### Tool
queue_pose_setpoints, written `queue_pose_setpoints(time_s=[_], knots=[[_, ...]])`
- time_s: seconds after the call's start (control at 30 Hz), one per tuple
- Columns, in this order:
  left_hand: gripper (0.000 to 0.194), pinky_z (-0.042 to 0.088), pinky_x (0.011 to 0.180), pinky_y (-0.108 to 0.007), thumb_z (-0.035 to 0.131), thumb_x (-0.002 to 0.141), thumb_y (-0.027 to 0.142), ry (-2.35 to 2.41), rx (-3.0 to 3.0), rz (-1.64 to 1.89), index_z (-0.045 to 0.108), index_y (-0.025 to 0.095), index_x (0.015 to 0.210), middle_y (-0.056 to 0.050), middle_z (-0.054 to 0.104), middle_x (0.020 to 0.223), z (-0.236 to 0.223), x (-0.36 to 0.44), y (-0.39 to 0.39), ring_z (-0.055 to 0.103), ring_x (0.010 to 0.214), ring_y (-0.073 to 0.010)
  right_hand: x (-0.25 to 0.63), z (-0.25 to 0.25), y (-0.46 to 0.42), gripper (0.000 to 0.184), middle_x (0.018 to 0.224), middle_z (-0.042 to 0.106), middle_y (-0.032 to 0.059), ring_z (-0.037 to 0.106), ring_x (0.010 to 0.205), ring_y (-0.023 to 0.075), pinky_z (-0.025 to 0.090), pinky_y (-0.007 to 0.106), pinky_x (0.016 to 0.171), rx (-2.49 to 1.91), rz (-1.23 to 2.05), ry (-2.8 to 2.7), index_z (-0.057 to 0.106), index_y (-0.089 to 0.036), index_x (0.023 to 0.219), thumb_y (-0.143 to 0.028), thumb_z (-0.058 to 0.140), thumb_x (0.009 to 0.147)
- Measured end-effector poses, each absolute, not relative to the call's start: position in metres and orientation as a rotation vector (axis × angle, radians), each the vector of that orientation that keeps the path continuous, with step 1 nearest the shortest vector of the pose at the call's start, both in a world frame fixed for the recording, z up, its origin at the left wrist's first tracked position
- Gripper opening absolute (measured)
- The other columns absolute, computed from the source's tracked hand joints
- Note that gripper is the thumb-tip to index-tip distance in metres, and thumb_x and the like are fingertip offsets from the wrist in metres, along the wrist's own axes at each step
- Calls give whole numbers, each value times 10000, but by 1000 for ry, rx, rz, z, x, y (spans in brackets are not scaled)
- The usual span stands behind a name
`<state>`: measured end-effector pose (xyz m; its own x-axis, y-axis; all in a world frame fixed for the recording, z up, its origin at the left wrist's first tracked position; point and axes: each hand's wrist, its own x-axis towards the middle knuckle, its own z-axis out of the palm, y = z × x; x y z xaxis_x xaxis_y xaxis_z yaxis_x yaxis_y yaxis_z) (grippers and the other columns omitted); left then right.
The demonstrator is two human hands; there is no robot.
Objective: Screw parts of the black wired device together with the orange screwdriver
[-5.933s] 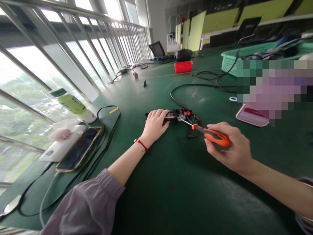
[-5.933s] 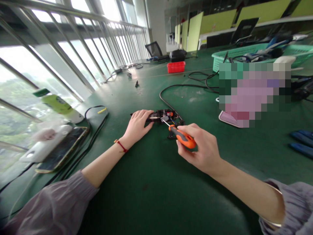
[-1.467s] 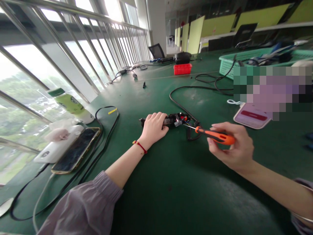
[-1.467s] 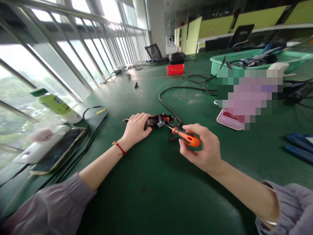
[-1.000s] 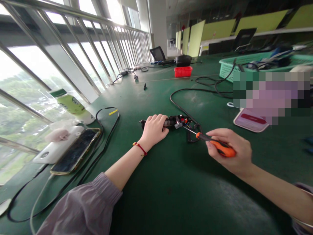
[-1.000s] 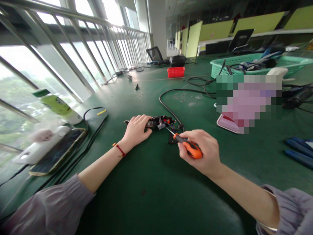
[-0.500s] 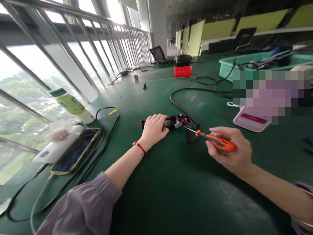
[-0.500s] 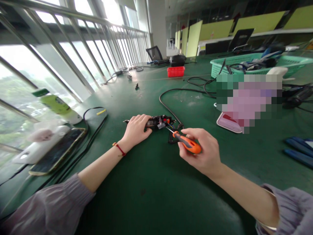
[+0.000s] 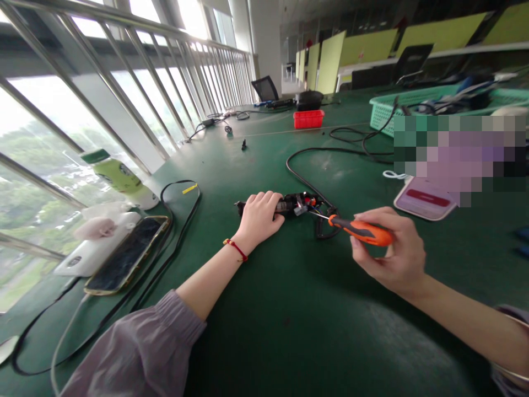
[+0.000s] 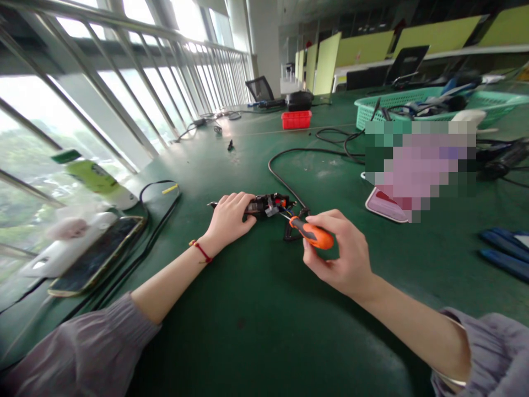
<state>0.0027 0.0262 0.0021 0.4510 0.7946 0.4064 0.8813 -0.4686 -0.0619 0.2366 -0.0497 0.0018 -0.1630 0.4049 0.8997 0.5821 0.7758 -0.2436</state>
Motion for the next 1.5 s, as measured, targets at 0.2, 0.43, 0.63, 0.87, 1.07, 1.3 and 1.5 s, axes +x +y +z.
queue_pose_setpoints(time_s=[0.2,0.43,0.63,0.87,1.07,1.3,1.5], knots=[[304,401,803,-355,462,736,199,-1435,-2441,-475,518,190,1035,-54,600,954,2,2,27,526,870,-225,237,2,-51,300,785,635,5,623,642,159,535,302,582,-857,-171,-1834,558,-244,973,-153,647,702],[306,399,803,-356,466,736,203,-1436,-2441,-473,519,188,1037,-52,598,948,2,3,26,522,868,-225,237,2,-51,365,838,632,25,624,711,173,536,307,605,-791,-185,-1841,540,-222,1022,-141,656,686],[307,394,805,-351,460,742,202,-1431,-2443,-472,519,185,1043,-52,597,949,2,3,26,521,868,-222,237,2,-50,357,834,623,24,620,693,163,527,299,598,-818,-152,-1793,541,-218,1029,-134,648,699],[305,396,802,-348,466,737,206,-1431,-2433,-474,523,181,1037,-43,598,945,1,2,26,521,870,-218,236,2,-52,281,772,628,15,611,604,132,516,266,573,-852,-166,-1861,558,-198,962,-147,652,702],[307,396,799,-348,464,737,202,-1421,-2425,-477,523,179,1037,-41,599,951,1,2,26,520,864,-217,236,3,-52,390,855,630,37,627,730,171,527,295,619,-813,-198,-1782,529,-216,1056,-127,645,694],[309,395,803,-351,465,739,207,-1430,-2435,-464,521,181,1042,-45,600,952,2,2,26,521,870,-219,236,3,-52,284,774,630,1,609,621,136,513,267,563,-850,-183,-1842,553,-218,969,-154,638,706],[305,395,801,-353,468,748,233,-1428,-2443,-468,521,179,1044,-49,604,959,3,3,25,523,874,-223,235,3,-51,316,816,635,27,619,711,168,523,294,612,-806,-184,-1832,544,-222,995,-140,633,704]])
